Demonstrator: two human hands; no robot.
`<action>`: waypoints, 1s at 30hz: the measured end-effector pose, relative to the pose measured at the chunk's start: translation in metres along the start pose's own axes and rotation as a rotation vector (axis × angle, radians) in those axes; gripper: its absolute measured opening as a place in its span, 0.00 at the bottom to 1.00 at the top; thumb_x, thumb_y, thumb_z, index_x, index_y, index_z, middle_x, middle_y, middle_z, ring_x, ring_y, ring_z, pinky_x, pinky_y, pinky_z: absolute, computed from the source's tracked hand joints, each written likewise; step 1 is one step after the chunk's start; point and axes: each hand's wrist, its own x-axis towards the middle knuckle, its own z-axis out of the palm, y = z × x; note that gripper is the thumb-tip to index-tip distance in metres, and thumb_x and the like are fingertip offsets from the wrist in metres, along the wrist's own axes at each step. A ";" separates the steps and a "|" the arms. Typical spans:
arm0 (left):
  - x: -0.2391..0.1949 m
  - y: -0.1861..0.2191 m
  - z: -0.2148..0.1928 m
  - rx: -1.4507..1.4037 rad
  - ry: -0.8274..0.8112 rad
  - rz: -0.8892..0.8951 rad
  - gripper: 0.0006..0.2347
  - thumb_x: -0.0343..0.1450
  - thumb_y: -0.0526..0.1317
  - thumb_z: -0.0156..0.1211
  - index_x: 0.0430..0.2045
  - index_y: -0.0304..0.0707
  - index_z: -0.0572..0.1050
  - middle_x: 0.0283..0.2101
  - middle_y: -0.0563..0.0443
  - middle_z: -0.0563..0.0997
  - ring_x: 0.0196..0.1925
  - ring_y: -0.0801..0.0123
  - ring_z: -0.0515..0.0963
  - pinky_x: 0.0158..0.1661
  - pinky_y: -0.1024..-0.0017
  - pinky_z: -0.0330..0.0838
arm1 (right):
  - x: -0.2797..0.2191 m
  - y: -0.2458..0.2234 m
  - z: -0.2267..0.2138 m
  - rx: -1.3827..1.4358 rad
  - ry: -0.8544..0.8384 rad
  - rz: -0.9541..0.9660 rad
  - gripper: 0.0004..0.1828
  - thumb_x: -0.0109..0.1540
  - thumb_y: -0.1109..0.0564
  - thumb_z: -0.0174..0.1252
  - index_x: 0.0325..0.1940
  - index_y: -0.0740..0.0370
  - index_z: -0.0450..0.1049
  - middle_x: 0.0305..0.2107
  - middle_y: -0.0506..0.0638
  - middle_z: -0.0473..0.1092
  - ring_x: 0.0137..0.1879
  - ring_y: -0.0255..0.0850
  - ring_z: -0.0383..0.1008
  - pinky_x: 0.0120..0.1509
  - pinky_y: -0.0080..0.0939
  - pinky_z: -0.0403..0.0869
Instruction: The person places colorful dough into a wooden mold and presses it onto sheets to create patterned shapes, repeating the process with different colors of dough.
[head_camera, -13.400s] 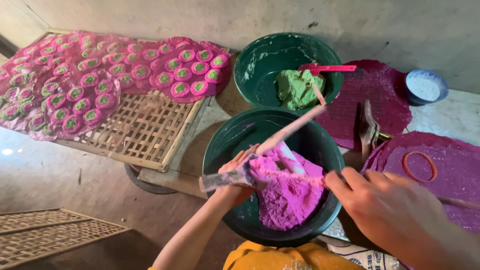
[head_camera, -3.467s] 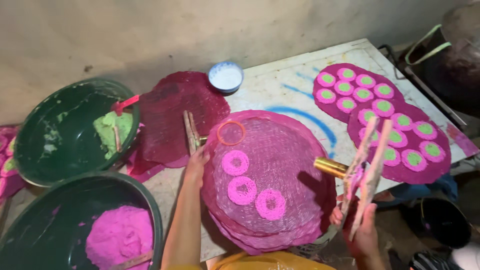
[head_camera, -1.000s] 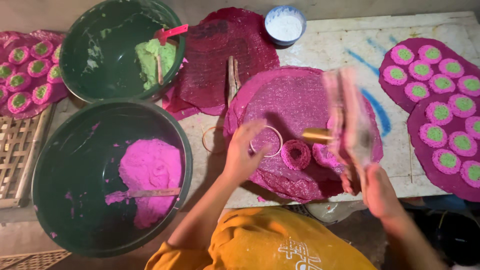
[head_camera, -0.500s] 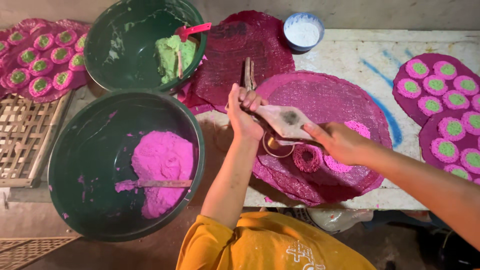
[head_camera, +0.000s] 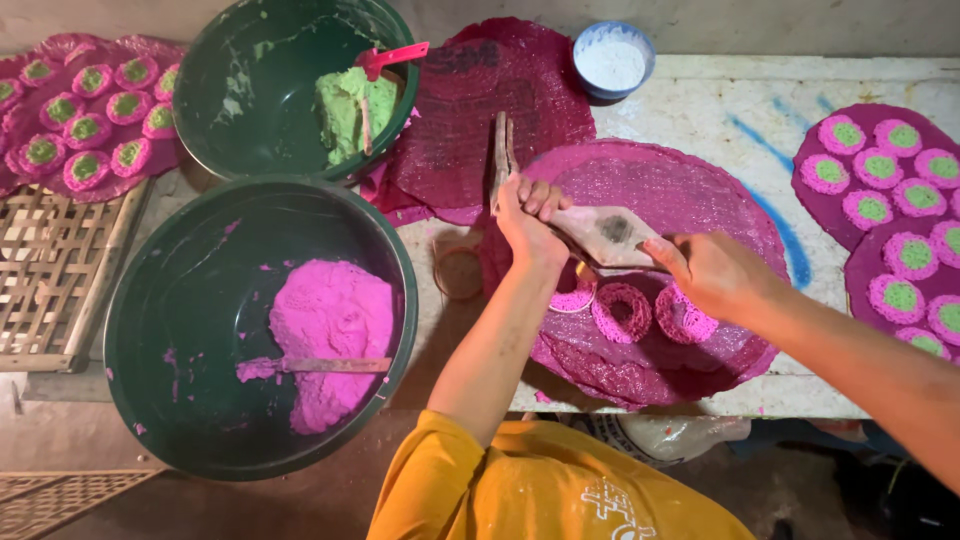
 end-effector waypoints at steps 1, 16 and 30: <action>0.002 0.001 0.003 0.039 -0.043 0.026 0.14 0.74 0.46 0.53 0.18 0.50 0.60 0.18 0.63 0.59 0.19 0.76 0.60 0.33 0.68 0.63 | 0.002 0.003 0.002 -0.003 0.034 -0.005 0.32 0.68 0.33 0.38 0.53 0.54 0.79 0.30 0.66 0.76 0.40 0.65 0.76 0.45 0.60 0.72; -0.058 0.050 -0.001 1.306 -0.071 -0.454 0.25 0.77 0.58 0.35 0.61 0.41 0.60 0.41 0.48 0.78 0.21 0.70 0.69 0.23 0.71 0.63 | 0.011 0.068 0.042 0.586 0.165 -0.092 0.36 0.70 0.31 0.35 0.25 0.62 0.67 0.16 0.48 0.64 0.24 0.38 0.63 0.29 0.43 0.64; -0.122 0.058 0.005 2.130 -0.734 0.324 0.21 0.64 0.44 0.63 0.53 0.45 0.74 0.61 0.45 0.69 0.63 0.49 0.66 0.62 0.55 0.62 | -0.063 0.041 0.090 2.153 -0.541 -0.640 0.45 0.63 0.17 0.33 0.40 0.64 0.68 0.16 0.44 0.63 0.17 0.31 0.60 0.20 0.35 0.62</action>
